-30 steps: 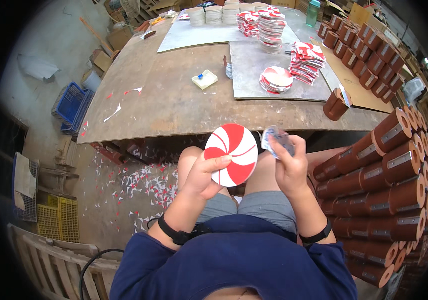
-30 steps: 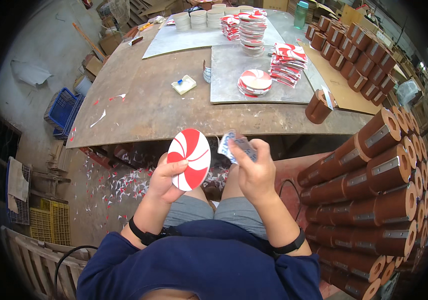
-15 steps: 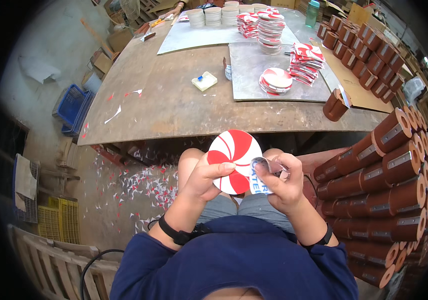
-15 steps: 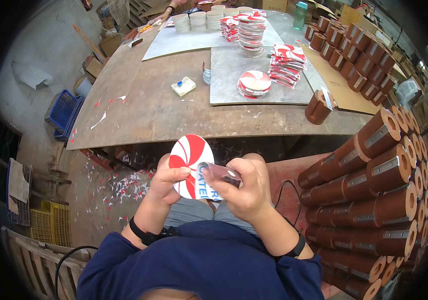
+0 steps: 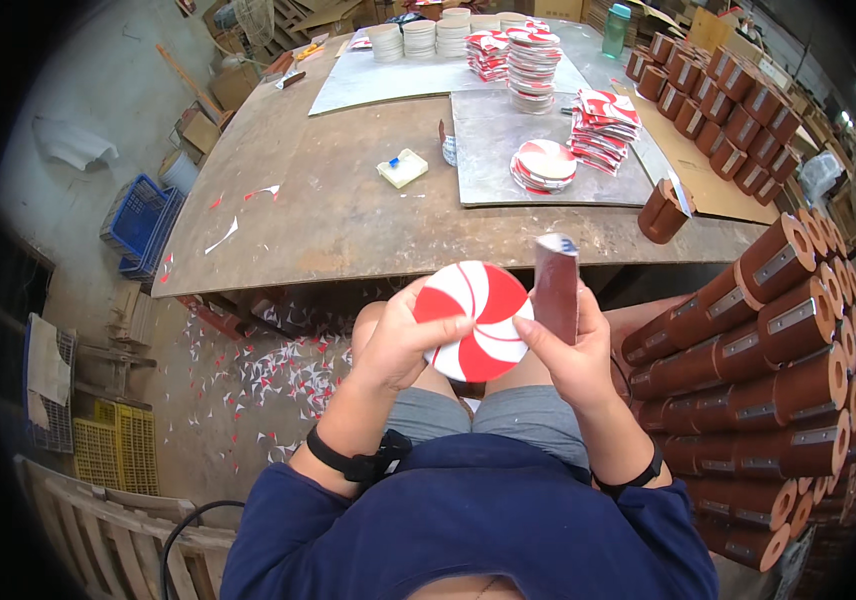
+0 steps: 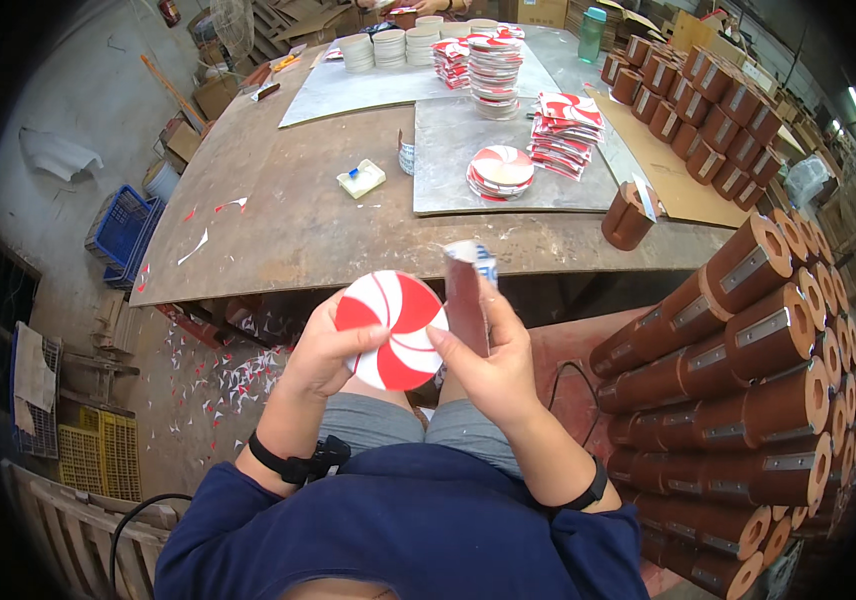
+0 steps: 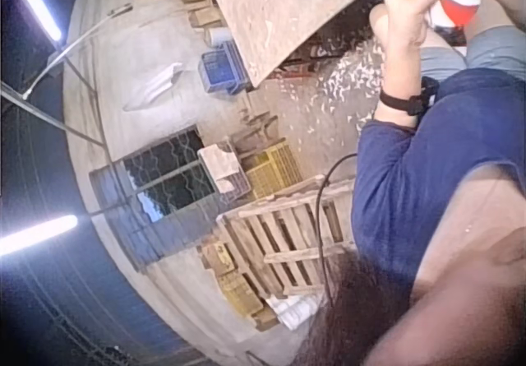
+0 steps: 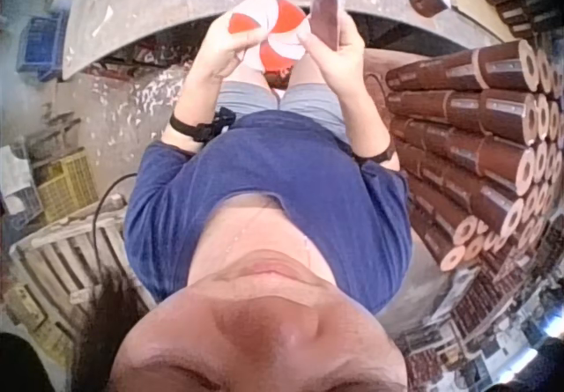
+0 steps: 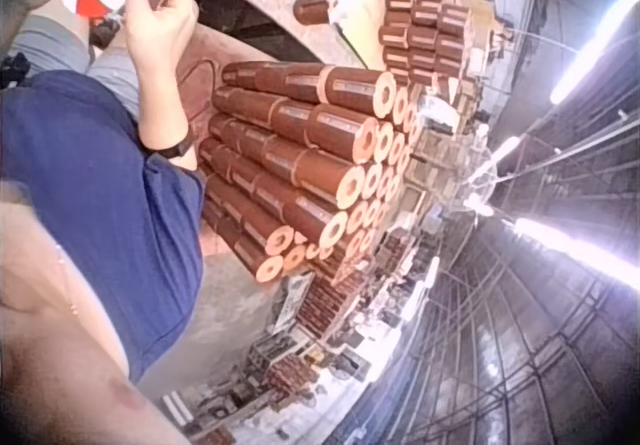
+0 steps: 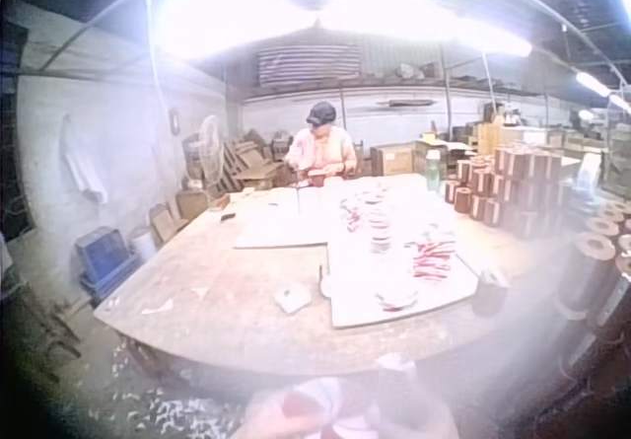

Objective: The recorder uses sandpaper to finish the edges of red and white circular decorative components in a workshop setting.

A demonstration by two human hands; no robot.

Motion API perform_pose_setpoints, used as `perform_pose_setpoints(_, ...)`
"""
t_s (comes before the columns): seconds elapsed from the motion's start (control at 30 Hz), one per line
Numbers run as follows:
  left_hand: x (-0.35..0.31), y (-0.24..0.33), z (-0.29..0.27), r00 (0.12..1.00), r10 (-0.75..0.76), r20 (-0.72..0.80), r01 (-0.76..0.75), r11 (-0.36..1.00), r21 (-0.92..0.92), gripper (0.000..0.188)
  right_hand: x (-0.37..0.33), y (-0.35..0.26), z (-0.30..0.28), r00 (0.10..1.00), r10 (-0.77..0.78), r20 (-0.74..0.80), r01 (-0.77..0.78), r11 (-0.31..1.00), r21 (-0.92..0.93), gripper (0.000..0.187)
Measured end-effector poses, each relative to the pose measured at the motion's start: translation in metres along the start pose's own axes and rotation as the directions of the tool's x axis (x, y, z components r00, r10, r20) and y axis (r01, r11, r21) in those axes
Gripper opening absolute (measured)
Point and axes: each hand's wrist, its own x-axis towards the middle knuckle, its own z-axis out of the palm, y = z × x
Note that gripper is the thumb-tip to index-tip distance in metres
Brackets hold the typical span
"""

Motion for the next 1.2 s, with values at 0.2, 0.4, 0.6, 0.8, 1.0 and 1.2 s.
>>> perform_pose_setpoints(0.2, -0.007, -0.025, 0.018, 0.970, -0.078, -0.229, 0.011, 0.960, -0.279, 0.040, 0.008, 0.004, 0.017, 0.984, -0.046, -0.170, 0.051, 0.998, 0.022, 0.052)
perform_pose_setpoints(0.4, -0.003, -0.022, 0.010, 0.959, -0.161, -0.234, 0.033, 0.882, -0.470, 0.036, 0.021, 0.004, -0.005, 0.831, -0.553, -0.055, 0.476, 0.759, -0.443, 0.039)
perform_pose_setpoints(0.6, -0.005, -0.019, 0.012, 0.979, -0.176, -0.100, 0.097, 0.842, -0.531, 0.033, 0.008, -0.010, -0.004, 0.658, -0.562, 0.501, 0.730, 0.312, -0.609, 0.030)
perform_pose_setpoints(0.8, -0.009, -0.021, 0.001, 0.982, -0.184, -0.029, 0.135, 0.811, -0.569, 0.038, 0.018, 0.016, -0.026, 0.793, -0.592, 0.143, 0.469, 0.443, -0.764, 0.044)
perform_pose_setpoints(1.0, -0.007, -0.023, -0.002, 0.987, -0.163, -0.013, 0.130, 0.829, -0.544, 0.038, 0.008, 0.000, -0.014, 0.742, -0.551, 0.382, 0.606, 0.308, -0.734, 0.038)
perform_pose_setpoints(1.2, -0.007, -0.022, 0.006, 0.980, -0.184, -0.071, 0.119, 0.838, -0.532, 0.039, 0.002, -0.004, -0.009, 0.690, -0.640, 0.338, 0.641, 0.322, -0.697, 0.030)
